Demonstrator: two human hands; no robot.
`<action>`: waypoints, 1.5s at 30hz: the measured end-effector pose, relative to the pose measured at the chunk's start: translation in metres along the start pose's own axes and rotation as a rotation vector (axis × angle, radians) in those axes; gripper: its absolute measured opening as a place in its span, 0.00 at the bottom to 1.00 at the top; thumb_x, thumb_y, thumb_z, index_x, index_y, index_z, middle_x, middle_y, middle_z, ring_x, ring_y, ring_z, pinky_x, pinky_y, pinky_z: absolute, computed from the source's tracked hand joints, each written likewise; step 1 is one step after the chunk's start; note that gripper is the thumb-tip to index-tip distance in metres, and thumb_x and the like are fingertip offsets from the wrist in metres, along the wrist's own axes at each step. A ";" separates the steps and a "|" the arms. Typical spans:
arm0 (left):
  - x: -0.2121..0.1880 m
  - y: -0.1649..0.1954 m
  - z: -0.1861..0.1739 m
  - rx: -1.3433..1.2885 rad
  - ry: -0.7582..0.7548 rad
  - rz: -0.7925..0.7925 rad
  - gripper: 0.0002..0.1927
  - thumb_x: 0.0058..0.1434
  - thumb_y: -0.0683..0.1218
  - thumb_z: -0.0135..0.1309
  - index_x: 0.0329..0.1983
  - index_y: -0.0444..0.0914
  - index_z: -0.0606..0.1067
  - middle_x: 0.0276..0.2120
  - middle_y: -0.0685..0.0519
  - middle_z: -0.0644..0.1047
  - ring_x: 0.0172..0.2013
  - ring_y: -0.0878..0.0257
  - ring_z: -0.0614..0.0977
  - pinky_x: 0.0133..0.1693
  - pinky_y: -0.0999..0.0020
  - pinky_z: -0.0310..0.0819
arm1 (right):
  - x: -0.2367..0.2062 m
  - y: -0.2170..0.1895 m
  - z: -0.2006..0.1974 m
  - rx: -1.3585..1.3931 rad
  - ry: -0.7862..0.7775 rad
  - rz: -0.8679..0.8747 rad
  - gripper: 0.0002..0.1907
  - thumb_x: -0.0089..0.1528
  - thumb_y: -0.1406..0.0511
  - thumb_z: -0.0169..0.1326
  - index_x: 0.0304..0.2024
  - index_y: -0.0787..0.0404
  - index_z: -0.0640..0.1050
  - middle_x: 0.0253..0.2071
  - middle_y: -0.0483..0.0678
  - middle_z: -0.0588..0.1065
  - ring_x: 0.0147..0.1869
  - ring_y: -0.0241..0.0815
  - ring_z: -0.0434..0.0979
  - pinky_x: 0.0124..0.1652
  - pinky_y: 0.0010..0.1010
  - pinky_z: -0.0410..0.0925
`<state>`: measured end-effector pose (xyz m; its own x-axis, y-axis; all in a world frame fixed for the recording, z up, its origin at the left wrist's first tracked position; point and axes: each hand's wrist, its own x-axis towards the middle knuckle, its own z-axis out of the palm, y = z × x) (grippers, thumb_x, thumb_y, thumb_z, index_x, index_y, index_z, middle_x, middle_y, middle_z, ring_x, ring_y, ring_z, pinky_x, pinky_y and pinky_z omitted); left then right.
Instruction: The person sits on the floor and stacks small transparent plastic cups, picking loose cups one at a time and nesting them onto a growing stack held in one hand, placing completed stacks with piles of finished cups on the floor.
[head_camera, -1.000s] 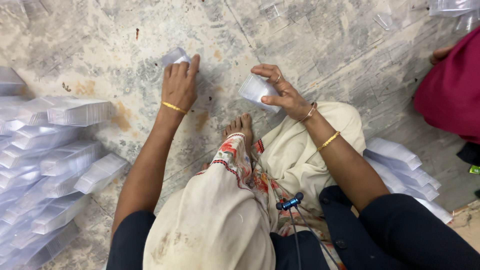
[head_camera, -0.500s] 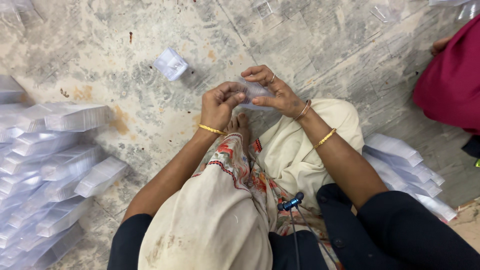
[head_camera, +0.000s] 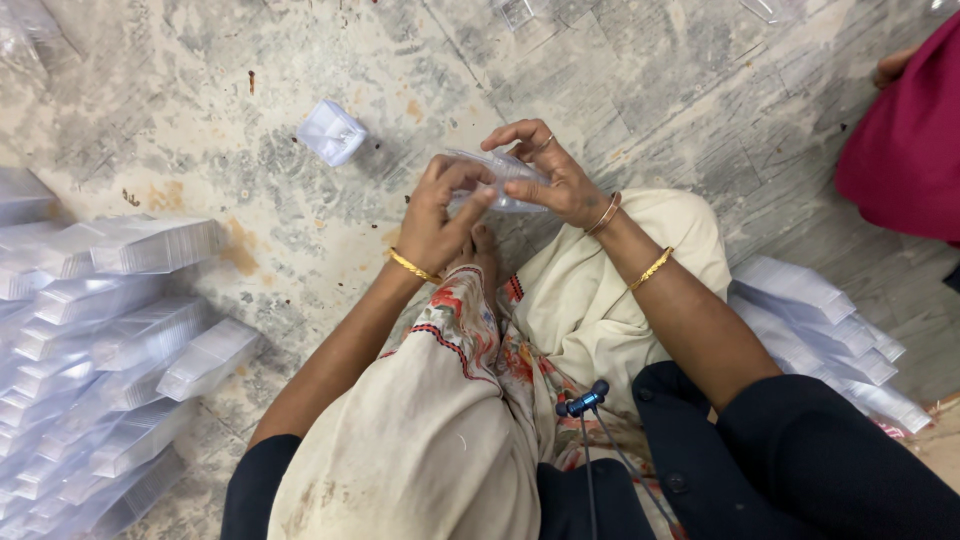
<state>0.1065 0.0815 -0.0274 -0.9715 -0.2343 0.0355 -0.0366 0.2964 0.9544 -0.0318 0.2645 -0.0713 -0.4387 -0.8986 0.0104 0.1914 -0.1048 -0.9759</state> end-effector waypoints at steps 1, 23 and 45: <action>-0.001 -0.001 0.003 0.043 0.012 -0.006 0.11 0.61 0.39 0.64 0.46 0.35 0.78 0.44 0.47 0.74 0.44 0.56 0.80 0.48 0.67 0.75 | 0.000 0.002 0.001 0.020 0.008 -0.011 0.23 0.67 0.64 0.59 0.61 0.55 0.64 0.65 0.48 0.68 0.64 0.39 0.70 0.65 0.35 0.65; -0.013 0.000 0.011 -0.039 0.129 -0.044 0.33 0.59 0.37 0.62 0.66 0.36 0.62 0.46 0.47 0.79 0.47 0.56 0.85 0.50 0.63 0.78 | -0.001 0.010 -0.001 -0.154 0.004 -0.028 0.13 0.68 0.67 0.59 0.55 0.59 0.73 0.61 0.46 0.71 0.62 0.36 0.68 0.65 0.32 0.62; 0.025 -0.023 -0.087 0.798 0.294 0.372 0.21 0.69 0.39 0.59 0.63 0.35 0.70 0.50 0.42 0.72 0.51 0.47 0.73 0.54 0.54 0.68 | 0.002 0.008 0.000 0.110 0.055 0.011 0.42 0.61 0.72 0.62 0.68 0.51 0.51 0.71 0.55 0.63 0.72 0.49 0.70 0.60 0.38 0.71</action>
<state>0.1033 -0.0118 -0.0224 -0.8588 -0.1891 0.4761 0.0093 0.9234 0.3837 -0.0312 0.2616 -0.0795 -0.4827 -0.8757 -0.0146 0.2901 -0.1441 -0.9461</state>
